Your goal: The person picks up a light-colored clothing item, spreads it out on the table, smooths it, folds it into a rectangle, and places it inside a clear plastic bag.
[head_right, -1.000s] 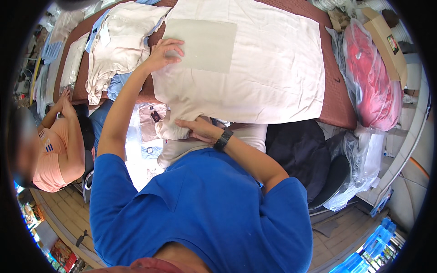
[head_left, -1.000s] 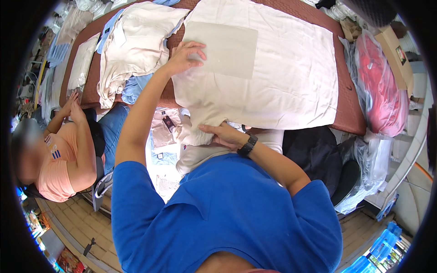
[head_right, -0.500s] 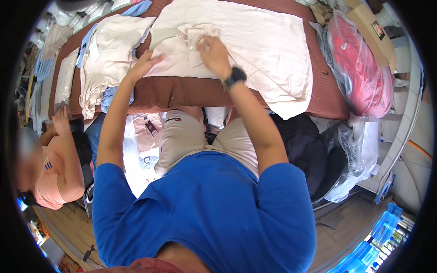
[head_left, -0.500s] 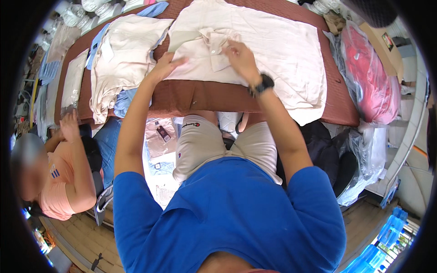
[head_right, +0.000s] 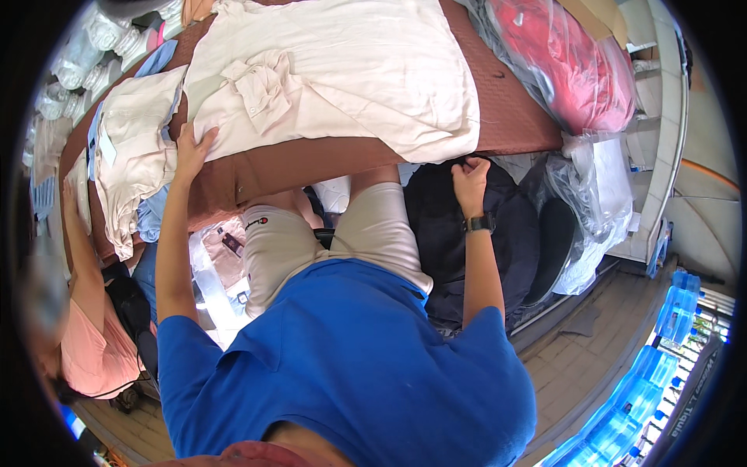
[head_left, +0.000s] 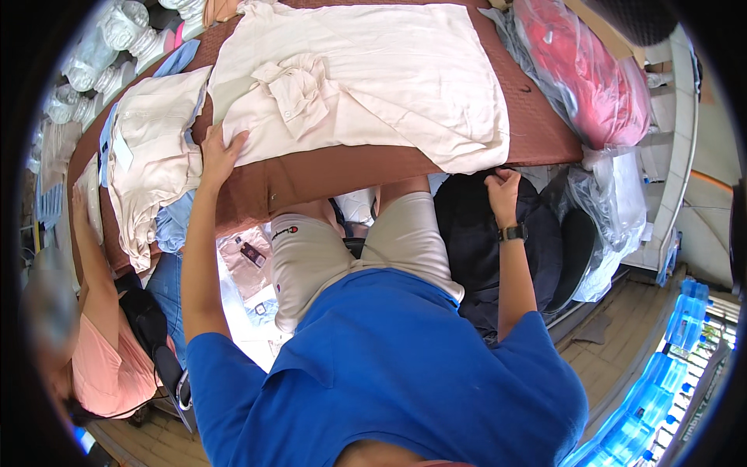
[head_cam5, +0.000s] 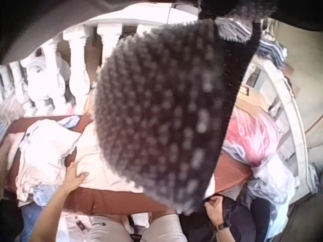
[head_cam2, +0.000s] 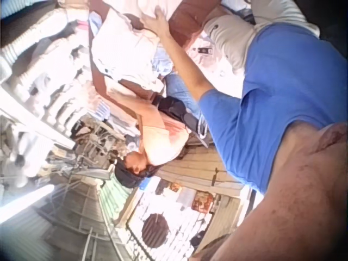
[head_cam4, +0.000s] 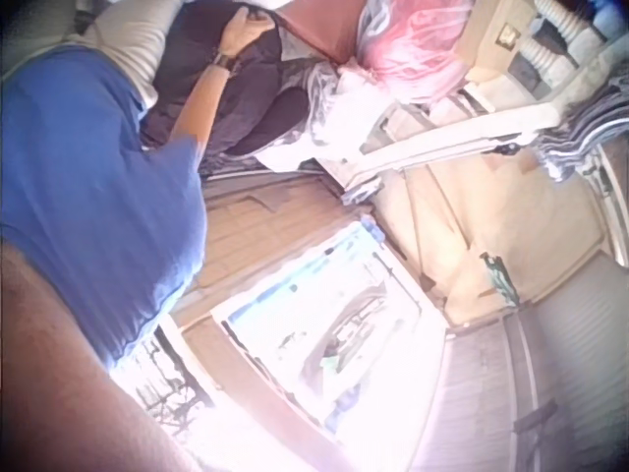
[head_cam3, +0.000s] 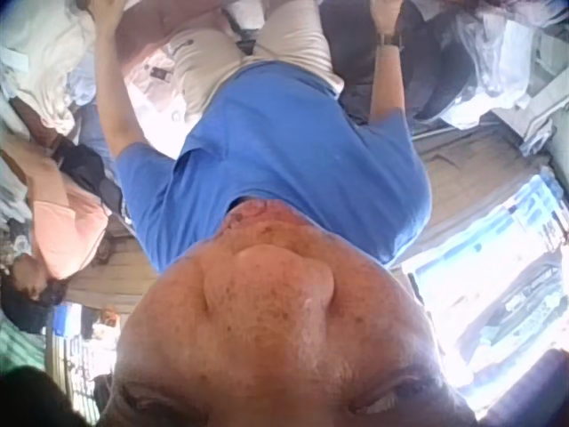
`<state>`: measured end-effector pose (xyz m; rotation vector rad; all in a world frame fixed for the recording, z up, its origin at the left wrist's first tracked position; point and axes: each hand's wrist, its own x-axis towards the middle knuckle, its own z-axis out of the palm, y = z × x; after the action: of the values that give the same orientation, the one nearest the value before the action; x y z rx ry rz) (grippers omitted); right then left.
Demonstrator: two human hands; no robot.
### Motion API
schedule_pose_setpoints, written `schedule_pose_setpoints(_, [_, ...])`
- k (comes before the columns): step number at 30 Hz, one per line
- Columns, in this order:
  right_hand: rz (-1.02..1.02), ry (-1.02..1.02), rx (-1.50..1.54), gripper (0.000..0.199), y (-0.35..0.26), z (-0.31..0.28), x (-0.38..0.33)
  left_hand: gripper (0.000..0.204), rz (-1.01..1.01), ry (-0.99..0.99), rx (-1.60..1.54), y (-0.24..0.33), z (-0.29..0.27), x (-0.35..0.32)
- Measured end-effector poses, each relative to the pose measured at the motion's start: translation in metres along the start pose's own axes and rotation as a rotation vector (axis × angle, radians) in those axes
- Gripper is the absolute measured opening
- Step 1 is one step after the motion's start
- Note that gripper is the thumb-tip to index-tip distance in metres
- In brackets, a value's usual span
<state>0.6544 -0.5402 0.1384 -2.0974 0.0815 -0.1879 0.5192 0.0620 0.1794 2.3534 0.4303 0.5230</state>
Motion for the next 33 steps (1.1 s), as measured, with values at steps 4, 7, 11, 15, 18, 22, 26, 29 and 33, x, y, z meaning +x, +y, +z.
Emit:
schedule_pose_setpoints(4, [0.214, -0.16, 0.557, 0.03, 0.011, -0.004, 0.018, 0.048, -0.017, -0.016, 0.012, -0.007, 0.0, 0.002])
schedule_pose_setpoints(7, [0.26, -0.224, 0.614, 0.026, 0.001, -0.016, 0.021, 0.049, -0.067, -0.037, 0.008, -0.012, 0.001, 0.004])
schedule_pose_setpoints(11, [0.274, -0.319, 0.765, 0.016, -0.038, -0.049, 0.061, 0.051, -0.068, -0.03, 0.026, -0.018, -0.002, 0.005])
schedule_pose_setpoints(15, [0.381, -0.27, 0.964, 0.02, -0.072, -0.034, 0.142, 0.053, -0.056, -0.048, 0.041, -0.015, -0.004, 0.008])
schedule_pose_setpoints(18, [0.535, -0.328, 0.939, 0.029, -0.073, 0.002, 0.192, 0.055, -0.056, -0.022, 0.049, -0.028, 0.0, 0.011])
schedule_pose_setpoints(22, [0.088, -0.26, -0.033, 0.038, -0.018, 0.014, 0.225, 0.058, -0.019, -0.038, 0.094, -0.033, 0.02, 0.027])
schedule_pose_setpoints(26, [-0.46, 0.115, -0.686, 0.041, -0.037, 0.056, 0.193, 0.059, -0.04, 0.053, 0.209, -0.025, 0.002, 0.014])
schedule_pose_setpoints(29, [-0.194, -0.024, -0.548, 0.035, -0.031, 0.053, 0.199, 0.057, -0.027, 0.066, 0.271, -0.008, 0.011, 0.021])
schedule_pose_setpoints(33, [-0.389, 0.331, -0.827, 0.024, -0.075, 0.078, 0.17, 0.038, 0.247, 0.221, 0.325, -0.006, 0.007, 0.021])
